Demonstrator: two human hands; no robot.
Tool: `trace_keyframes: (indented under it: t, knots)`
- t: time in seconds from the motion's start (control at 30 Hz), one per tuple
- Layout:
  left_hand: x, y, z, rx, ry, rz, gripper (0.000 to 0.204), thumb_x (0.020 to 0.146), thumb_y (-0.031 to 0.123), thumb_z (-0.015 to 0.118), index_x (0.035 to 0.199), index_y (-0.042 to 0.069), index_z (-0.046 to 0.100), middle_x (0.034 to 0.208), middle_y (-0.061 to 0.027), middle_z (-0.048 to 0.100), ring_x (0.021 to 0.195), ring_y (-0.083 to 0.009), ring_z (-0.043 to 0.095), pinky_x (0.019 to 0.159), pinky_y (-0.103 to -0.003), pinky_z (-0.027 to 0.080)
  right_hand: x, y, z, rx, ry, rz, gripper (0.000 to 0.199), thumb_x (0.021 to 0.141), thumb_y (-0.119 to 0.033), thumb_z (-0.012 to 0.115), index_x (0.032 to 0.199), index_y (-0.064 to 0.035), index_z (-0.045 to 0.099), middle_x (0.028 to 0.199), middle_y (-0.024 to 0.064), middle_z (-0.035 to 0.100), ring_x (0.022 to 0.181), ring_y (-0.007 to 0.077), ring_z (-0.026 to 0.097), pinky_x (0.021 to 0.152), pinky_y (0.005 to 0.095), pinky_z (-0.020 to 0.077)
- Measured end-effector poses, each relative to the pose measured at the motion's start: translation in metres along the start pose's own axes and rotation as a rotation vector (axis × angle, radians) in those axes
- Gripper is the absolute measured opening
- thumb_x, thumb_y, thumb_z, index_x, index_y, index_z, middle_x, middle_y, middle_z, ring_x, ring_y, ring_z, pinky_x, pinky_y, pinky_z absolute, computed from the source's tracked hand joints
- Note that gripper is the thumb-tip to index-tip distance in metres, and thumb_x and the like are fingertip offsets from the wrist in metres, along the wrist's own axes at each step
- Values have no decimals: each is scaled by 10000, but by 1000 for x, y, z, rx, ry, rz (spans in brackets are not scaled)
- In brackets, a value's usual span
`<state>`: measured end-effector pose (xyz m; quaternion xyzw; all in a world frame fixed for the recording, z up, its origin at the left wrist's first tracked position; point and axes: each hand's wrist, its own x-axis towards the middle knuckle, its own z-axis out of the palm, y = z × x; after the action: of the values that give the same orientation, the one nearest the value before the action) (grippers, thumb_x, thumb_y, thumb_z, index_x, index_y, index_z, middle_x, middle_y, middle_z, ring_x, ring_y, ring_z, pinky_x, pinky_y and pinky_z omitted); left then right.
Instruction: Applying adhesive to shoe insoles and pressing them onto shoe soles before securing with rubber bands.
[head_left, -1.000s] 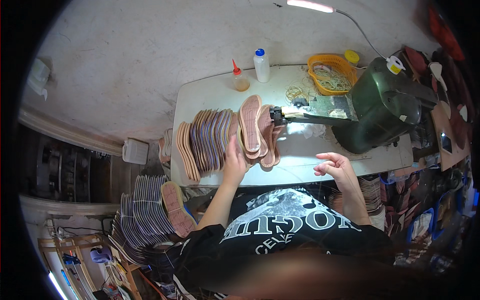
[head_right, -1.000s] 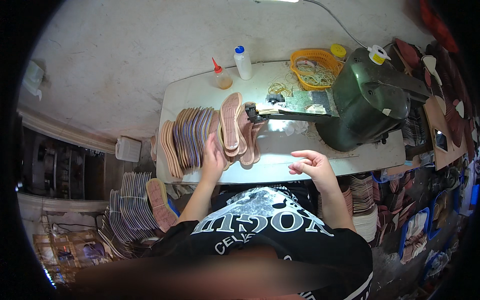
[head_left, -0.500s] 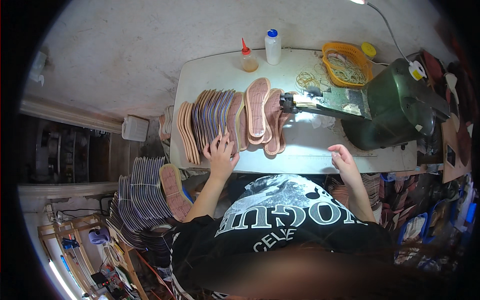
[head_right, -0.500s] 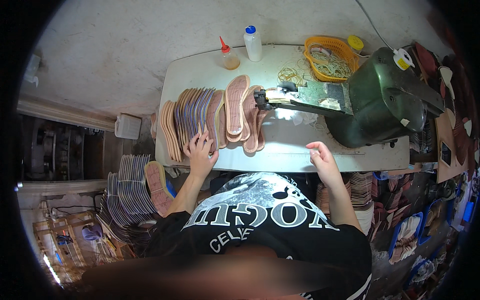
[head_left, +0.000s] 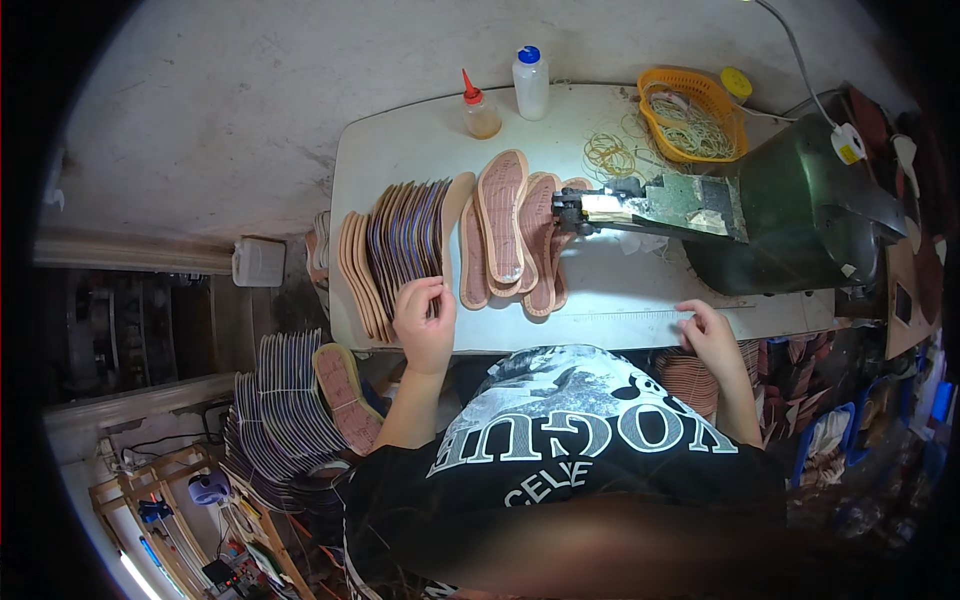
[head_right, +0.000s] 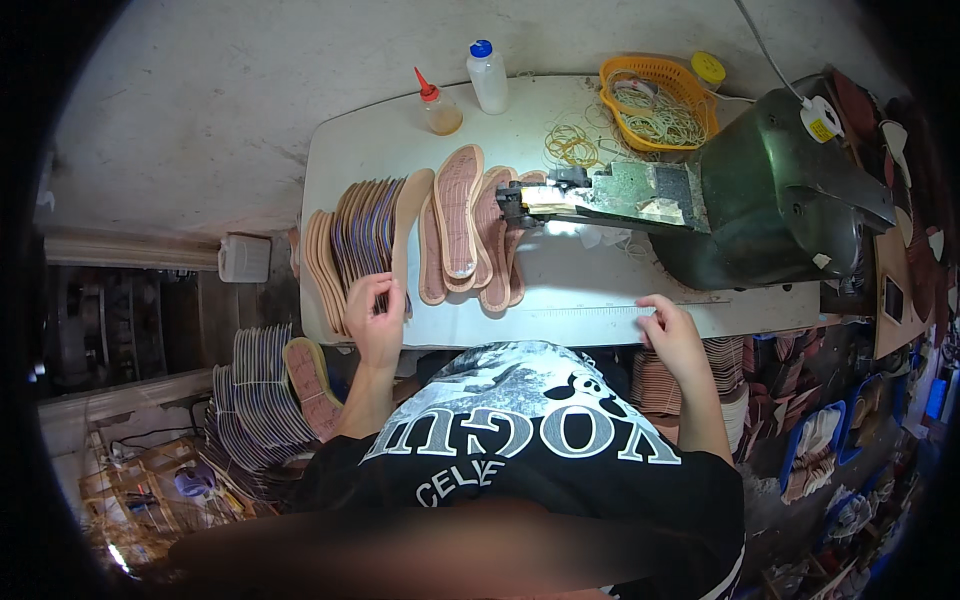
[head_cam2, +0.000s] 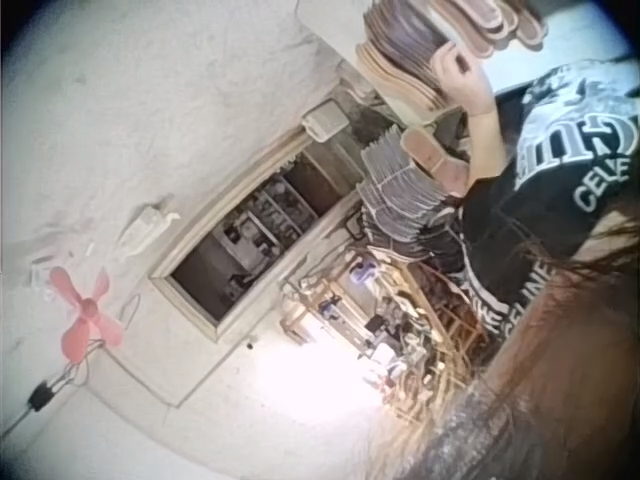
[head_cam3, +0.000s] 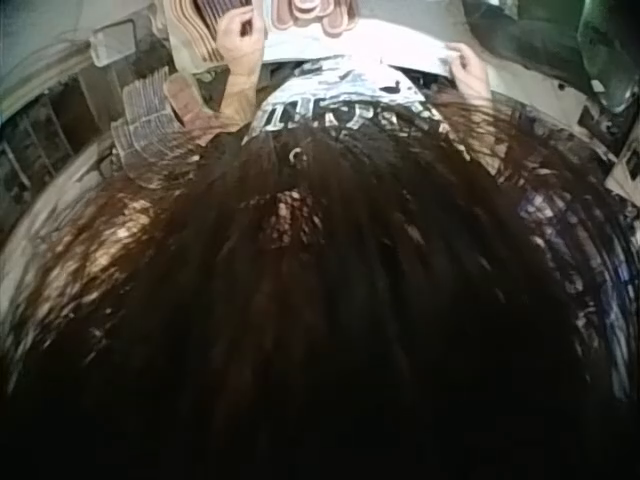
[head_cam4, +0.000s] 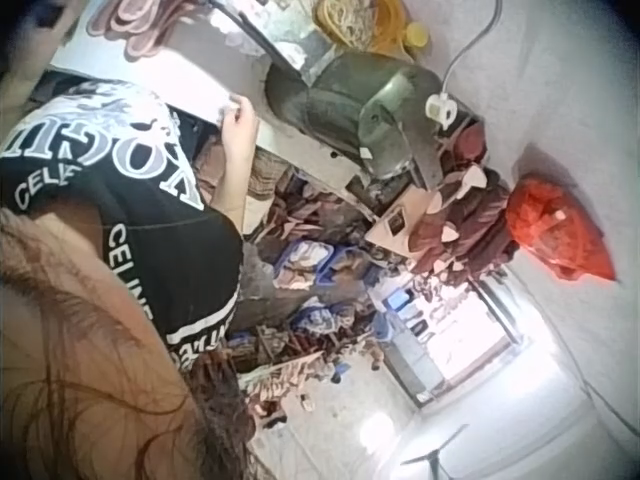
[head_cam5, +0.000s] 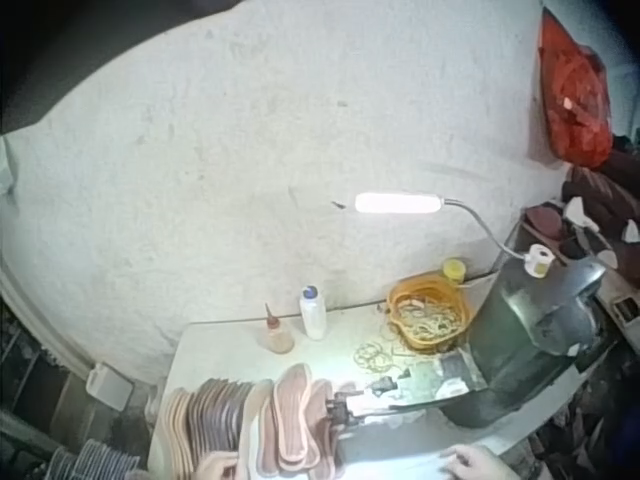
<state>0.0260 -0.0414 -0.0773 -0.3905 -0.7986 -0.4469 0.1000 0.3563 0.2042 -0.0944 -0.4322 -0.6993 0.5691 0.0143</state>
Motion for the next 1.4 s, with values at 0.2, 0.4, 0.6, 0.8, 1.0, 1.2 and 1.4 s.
trace_keyframes:
  t: [0.2,0.4,0.6,0.8,1.0,1.2,1.4]
  knots:
    - [42,8,-28,7,141,20,75,764,-37,662,799,-8,602,857,-119,647,777,-235,618,725,-322,496,1,-31,21,339,181,-23,116,874,-69,613,945,18,642,720,47,652,571,72,578,543,206,482]
    - [61,21,-76,30,300,89,88,823,-41,633,858,-16,556,925,-125,610,815,-208,596,735,-295,492,14,-64,21,-38,-20,2,215,907,-208,628,881,4,654,706,48,646,594,57,574,536,186,472]
    - [63,68,-72,-64,462,325,108,825,-32,630,878,14,548,923,-117,579,826,-214,545,669,-317,461,32,-138,59,516,-793,-429,531,925,-402,575,1258,8,522,1140,121,616,938,180,635,867,326,497]
    - [59,86,-21,-261,124,893,233,697,-1,736,888,91,642,972,-13,636,836,-157,507,638,-320,411,19,-225,96,817,-718,-375,629,936,-403,562,1381,-11,352,1222,132,554,1068,156,562,881,299,476]
    - [67,74,18,-240,119,1079,270,647,101,741,914,117,697,974,24,656,875,-116,508,723,-283,410,32,-235,87,659,-473,-456,559,825,-11,674,1316,-21,407,1109,116,623,1022,137,584,894,306,473]
    - [66,84,31,1,251,1048,324,679,199,676,971,330,725,911,197,626,923,-57,453,915,-342,257,45,-226,75,824,-386,-508,548,813,22,676,1297,-26,425,1083,121,640,1007,143,603,887,305,489]
    - [65,66,34,-294,-23,571,293,788,340,738,915,97,635,809,16,573,839,-152,480,900,-367,286,47,-220,53,814,-208,-616,489,828,3,671,1268,15,461,1127,118,627,1029,141,601,924,293,488]
